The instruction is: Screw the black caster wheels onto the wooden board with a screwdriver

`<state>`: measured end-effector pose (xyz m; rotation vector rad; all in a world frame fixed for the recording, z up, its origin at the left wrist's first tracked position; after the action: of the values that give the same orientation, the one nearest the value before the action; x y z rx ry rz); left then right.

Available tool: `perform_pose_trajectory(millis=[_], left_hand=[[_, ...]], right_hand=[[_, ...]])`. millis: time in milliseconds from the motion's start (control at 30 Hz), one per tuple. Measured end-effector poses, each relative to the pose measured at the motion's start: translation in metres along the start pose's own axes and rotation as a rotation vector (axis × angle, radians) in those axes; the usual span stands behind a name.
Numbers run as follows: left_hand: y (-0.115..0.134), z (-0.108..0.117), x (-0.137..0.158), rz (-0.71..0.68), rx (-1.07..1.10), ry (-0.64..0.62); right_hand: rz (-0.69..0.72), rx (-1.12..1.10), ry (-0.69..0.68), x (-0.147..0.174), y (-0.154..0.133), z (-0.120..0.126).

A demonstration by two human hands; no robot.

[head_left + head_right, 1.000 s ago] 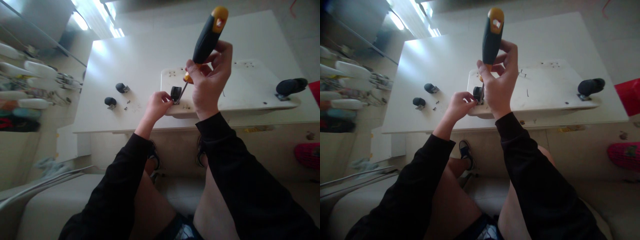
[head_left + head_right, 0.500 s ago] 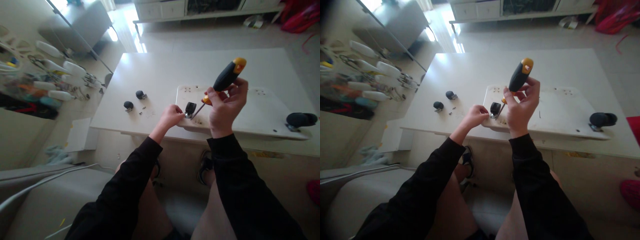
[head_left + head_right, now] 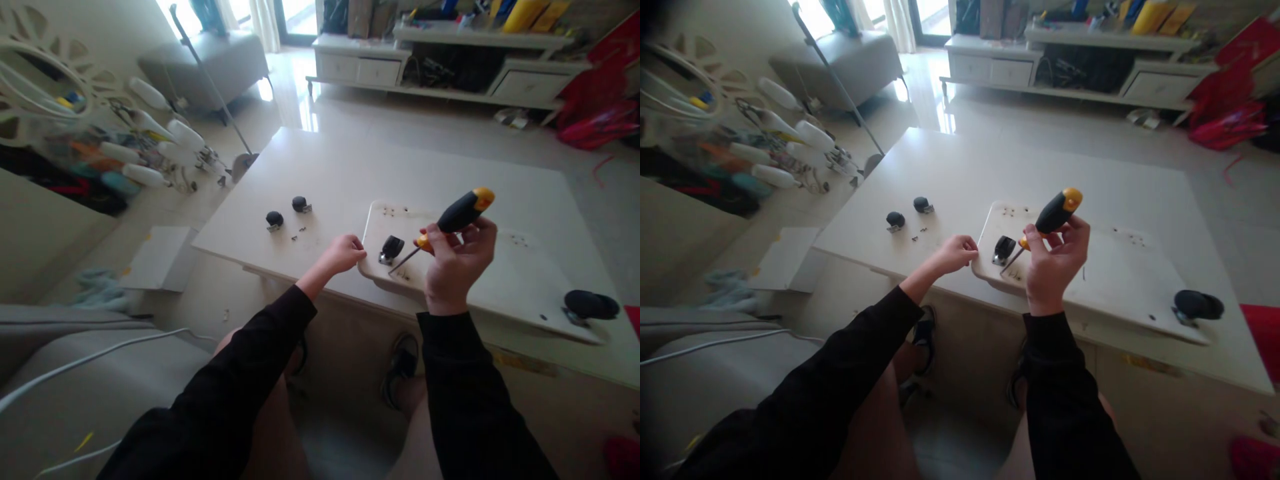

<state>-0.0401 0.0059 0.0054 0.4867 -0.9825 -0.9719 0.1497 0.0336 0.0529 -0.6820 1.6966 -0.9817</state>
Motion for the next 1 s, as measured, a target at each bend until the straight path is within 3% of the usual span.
perform_pose_trajectory(millis=[233, 467, 633, 800, 900, 1000], left_hand=[[-0.023, 0.02, -0.01, 0.05, 0.134, -0.002], [-0.081, 0.076, -0.032, 0.193, 0.204, 0.341], [-0.103, 0.097, -0.037, 0.26, 0.231, 0.489], [-0.078, 0.087, -0.034, 0.169, 0.223, 0.487], [-0.045, 0.064, -0.025, -0.088, 0.194, 0.398], [-0.015, 0.037, -0.012, -0.328, 0.186, 0.21]], right_hand=[[-0.036, -0.009, 0.005, 0.004, -0.004, 0.001], [-0.046, -0.019, 0.016, 0.002, -0.005, 0.009], [-0.055, -0.026, 0.013, -0.004, -0.002, 0.014], [-0.044, -0.032, 0.037, -0.011, -0.004, 0.016], [-0.03, -0.029, 0.039, -0.011, -0.007, 0.016], [-0.014, -0.036, 0.007, -0.009, -0.009, 0.014]])
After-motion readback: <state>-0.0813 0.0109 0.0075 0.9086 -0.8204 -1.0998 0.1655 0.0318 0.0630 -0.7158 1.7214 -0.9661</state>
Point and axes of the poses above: each hand's wrist, its own x-axis away from the middle knuckle, its own z-axis out of the back of the hand, y = z × x, the point moved 2 cm from there along -x, towards the middle knuckle, and after that the axes turned 9 degrees about z, right-handed, at the moved point
